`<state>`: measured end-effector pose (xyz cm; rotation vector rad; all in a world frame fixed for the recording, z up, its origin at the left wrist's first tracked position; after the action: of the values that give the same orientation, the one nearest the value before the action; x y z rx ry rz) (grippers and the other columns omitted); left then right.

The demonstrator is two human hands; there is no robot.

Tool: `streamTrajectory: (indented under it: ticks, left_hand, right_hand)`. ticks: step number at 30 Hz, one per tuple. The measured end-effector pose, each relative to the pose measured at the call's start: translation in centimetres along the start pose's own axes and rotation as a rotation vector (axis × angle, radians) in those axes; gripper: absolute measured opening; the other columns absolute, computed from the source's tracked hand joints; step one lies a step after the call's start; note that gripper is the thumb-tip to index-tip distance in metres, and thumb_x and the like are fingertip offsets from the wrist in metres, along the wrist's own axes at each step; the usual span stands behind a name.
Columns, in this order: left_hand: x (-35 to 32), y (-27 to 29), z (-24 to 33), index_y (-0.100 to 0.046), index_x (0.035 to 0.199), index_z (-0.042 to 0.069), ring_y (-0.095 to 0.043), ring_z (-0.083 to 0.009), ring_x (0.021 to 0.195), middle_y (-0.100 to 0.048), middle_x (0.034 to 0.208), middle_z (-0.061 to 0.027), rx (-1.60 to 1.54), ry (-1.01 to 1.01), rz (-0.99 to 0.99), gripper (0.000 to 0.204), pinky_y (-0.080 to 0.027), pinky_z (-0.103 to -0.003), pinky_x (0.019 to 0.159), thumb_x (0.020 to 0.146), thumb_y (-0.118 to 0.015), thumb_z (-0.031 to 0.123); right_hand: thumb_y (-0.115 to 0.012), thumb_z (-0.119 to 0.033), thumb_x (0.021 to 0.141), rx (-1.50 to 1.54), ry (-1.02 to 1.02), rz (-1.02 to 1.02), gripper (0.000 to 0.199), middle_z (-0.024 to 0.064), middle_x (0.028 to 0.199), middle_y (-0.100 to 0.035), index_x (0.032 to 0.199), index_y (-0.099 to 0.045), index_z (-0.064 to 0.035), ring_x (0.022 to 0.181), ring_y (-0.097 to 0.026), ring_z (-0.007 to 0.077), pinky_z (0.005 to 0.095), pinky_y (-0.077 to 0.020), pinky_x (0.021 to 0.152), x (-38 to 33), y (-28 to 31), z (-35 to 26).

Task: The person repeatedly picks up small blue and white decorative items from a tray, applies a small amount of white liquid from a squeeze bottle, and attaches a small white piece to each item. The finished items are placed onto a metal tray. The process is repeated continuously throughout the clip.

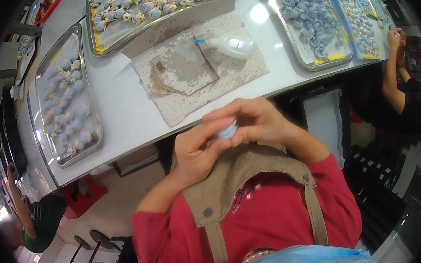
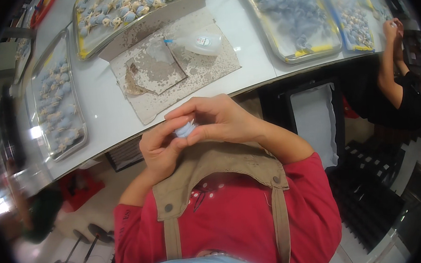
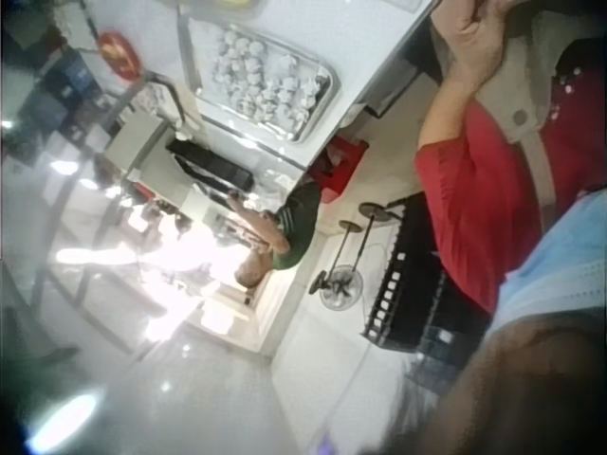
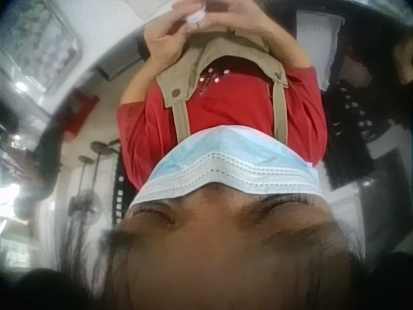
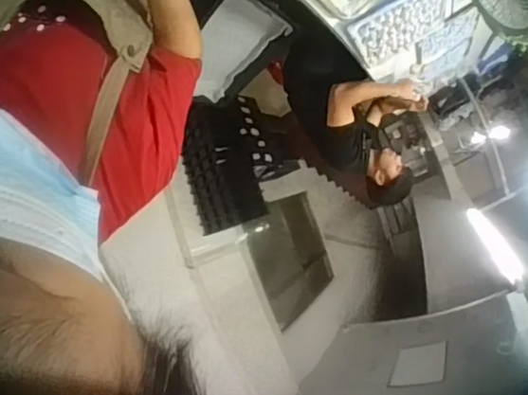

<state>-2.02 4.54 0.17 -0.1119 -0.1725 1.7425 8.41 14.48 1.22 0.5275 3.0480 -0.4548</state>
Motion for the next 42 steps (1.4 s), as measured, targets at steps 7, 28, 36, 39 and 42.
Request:
streamTrajectory:
  ticks: [7,28,36,39,42]
  left_hand:
    - [0.3,0.0,1.1,-0.062,0.106,0.002,-0.064,-0.0188,0.091,-0.065,0.101,-0.0132,0.173,-0.153,-0.022,0.026,-0.048,-0.025,0.078,0.083,-0.065,0.015]
    - [0.4,2.2,2.5,-0.064,0.099,0.001,-0.066,-0.0233,0.088,-0.066,0.098,-0.0143,0.444,-0.226,-0.059,0.026,-0.050,-0.029,0.077,0.075,-0.069,0.005]
    - [-1.4,19.2,7.7,-0.066,0.097,0.006,-0.064,-0.0242,0.074,-0.066,0.088,-0.0116,1.528,-0.148,0.834,0.022,-0.050,-0.032,0.068,0.077,-0.067,0.013]
    - [0.0,21.5,8.4,-0.066,0.095,0.008,-0.064,-0.0244,0.073,-0.067,0.085,-0.0095,1.766,-0.188,0.766,0.017,-0.050,-0.031,0.066,0.079,-0.063,0.014]
    - [5.3,20.5,8.8,-0.064,0.101,0.005,-0.063,-0.0215,0.077,-0.066,0.090,-0.0109,1.284,-0.117,0.675,0.021,-0.048,-0.029,0.071,0.080,-0.061,0.008]
  right_hand:
    - [-0.067,-0.001,0.078,0.091,0.006,0.041,0.034,0.0119,0.105,-0.062,0.110,-0.056,0.0045,0.097,-0.058,0.0146,0.0281,-0.0466,0.087,-0.2,-0.6,-0.2]
    - [-0.065,0.001,0.078,-0.073,0.094,0.037,0.038,0.0125,0.112,-0.061,0.114,-0.055,0.0018,0.102,-0.058,0.0169,0.0294,-0.0449,0.089,1.0,-1.2,0.6]
    - [-0.064,0.000,0.078,-0.817,0.483,0.735,0.022,0.0108,0.096,-0.062,0.099,-0.060,0.0000,0.087,-0.059,0.0215,0.0290,-0.0454,0.080,0.5,5.9,-1.7]
    - [-0.064,0.001,0.078,-0.918,0.560,0.839,0.018,0.0093,0.092,-0.061,0.095,-0.060,-0.0010,0.086,-0.057,0.0213,0.0299,-0.0438,0.079,1.1,6.7,-2.1]
    - [-0.063,0.002,0.077,-0.927,0.554,0.874,0.018,0.0092,0.093,-0.060,0.095,-0.060,-0.0015,0.088,-0.055,0.0213,0.0301,-0.0426,0.081,1.5,7.1,-1.7]
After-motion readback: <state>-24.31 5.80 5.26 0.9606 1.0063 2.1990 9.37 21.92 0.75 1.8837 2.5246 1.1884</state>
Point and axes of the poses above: each hand's wrist, its own x-axis towards the middle knuckle, its own y-axis out of the back of the hand, z = x × y, the point moved 5 cm from there along x, towards the middle knuckle
